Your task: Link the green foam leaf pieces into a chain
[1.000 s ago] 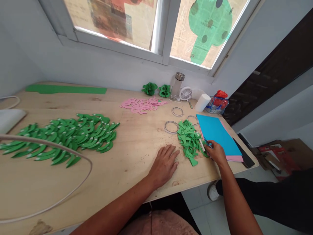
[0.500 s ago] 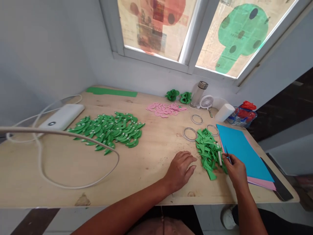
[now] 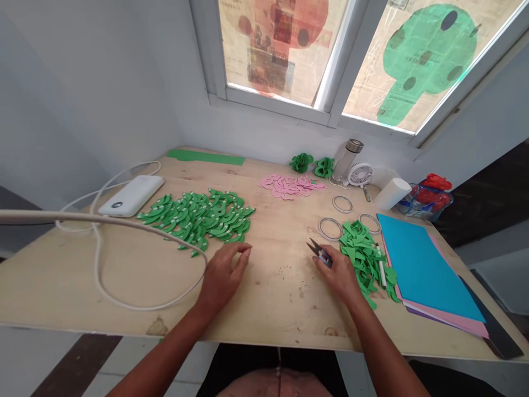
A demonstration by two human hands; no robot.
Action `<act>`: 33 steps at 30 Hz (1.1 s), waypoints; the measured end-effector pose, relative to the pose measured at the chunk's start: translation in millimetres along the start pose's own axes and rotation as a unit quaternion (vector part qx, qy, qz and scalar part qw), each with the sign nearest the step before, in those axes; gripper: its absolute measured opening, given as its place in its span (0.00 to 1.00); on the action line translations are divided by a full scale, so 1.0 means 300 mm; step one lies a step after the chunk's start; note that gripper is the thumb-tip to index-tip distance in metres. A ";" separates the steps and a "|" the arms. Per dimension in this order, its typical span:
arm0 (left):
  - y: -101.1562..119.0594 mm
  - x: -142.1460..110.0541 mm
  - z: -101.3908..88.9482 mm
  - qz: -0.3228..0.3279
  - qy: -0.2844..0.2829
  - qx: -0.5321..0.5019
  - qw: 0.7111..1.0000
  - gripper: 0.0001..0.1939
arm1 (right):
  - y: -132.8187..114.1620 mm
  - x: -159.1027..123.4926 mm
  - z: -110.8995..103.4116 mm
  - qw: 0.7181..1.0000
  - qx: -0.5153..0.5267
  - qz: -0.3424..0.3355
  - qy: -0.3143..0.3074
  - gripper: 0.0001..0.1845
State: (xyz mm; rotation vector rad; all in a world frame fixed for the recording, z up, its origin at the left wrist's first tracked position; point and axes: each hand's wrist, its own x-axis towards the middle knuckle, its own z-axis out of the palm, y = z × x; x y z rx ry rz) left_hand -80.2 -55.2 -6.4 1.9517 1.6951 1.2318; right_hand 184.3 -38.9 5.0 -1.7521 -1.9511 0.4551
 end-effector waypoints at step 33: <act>-0.201 0.079 -0.011 0.026 0.109 0.289 0.951 0.06 | 0.360 0.563 -0.192 0.943 -0.289 0.164 -0.003 0.20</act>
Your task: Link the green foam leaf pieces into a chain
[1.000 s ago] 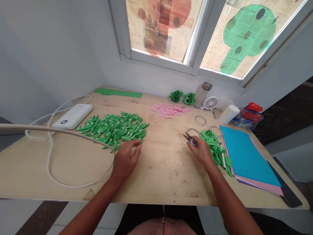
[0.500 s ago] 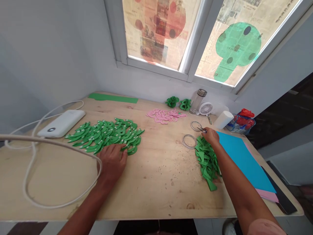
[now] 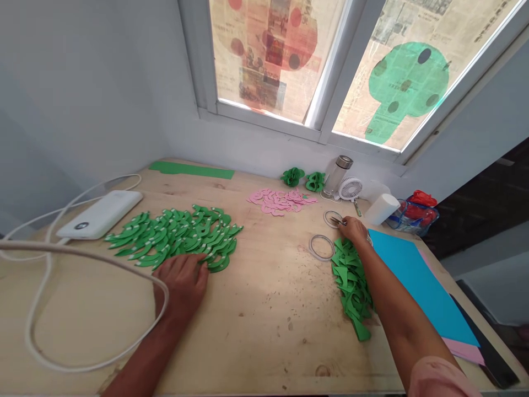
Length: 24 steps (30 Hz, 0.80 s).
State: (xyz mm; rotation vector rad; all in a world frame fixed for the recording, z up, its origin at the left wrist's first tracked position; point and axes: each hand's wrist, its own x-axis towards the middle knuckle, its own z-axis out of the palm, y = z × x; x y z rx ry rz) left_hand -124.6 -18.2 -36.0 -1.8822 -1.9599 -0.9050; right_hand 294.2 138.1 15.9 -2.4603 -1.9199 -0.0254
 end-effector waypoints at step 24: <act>0.025 -0.008 -0.018 0.026 0.020 0.019 0.999 0.06 | -0.135 -0.289 -0.044 0.976 -0.027 -0.215 0.018 0.09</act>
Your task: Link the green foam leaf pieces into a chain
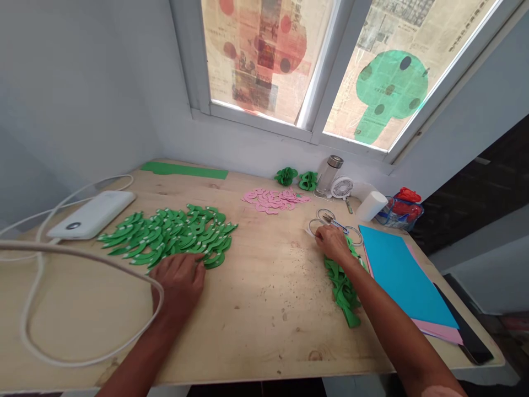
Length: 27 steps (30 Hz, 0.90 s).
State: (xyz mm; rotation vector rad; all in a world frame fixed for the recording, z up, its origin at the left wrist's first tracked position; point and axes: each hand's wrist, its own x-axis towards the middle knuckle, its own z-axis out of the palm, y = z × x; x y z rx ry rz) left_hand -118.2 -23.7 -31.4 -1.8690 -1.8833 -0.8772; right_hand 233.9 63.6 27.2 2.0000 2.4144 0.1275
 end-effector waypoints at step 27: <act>-0.008 0.071 0.000 -0.010 -0.133 0.060 0.989 0.07 | -0.326 -0.201 -0.023 0.899 0.421 -0.083 0.086 0.10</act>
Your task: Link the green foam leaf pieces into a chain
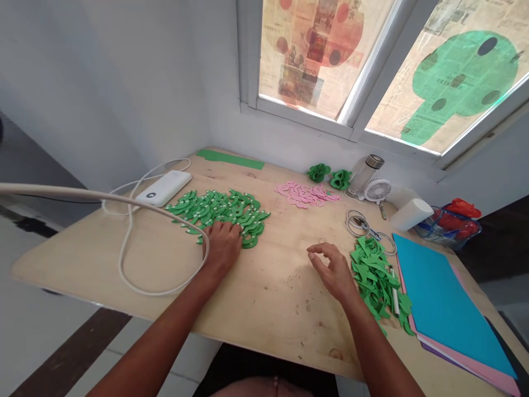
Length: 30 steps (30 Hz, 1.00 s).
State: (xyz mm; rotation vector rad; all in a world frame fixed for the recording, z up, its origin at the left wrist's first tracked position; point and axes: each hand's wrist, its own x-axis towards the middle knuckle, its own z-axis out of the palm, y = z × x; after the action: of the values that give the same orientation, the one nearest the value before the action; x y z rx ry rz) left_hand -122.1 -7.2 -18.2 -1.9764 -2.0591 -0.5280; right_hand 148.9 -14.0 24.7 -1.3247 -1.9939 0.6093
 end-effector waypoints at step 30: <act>0.306 -0.020 -0.057 -0.039 -0.088 -0.481 0.871 0.14 | 0.006 0.052 0.181 0.925 0.349 0.145 -0.049 0.09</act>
State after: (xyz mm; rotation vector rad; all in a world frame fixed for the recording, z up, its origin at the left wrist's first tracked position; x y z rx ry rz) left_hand -31.7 -17.8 3.4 -2.4747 -2.1976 -1.7227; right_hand 105.7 0.1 -9.1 -1.1383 -1.4251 1.3939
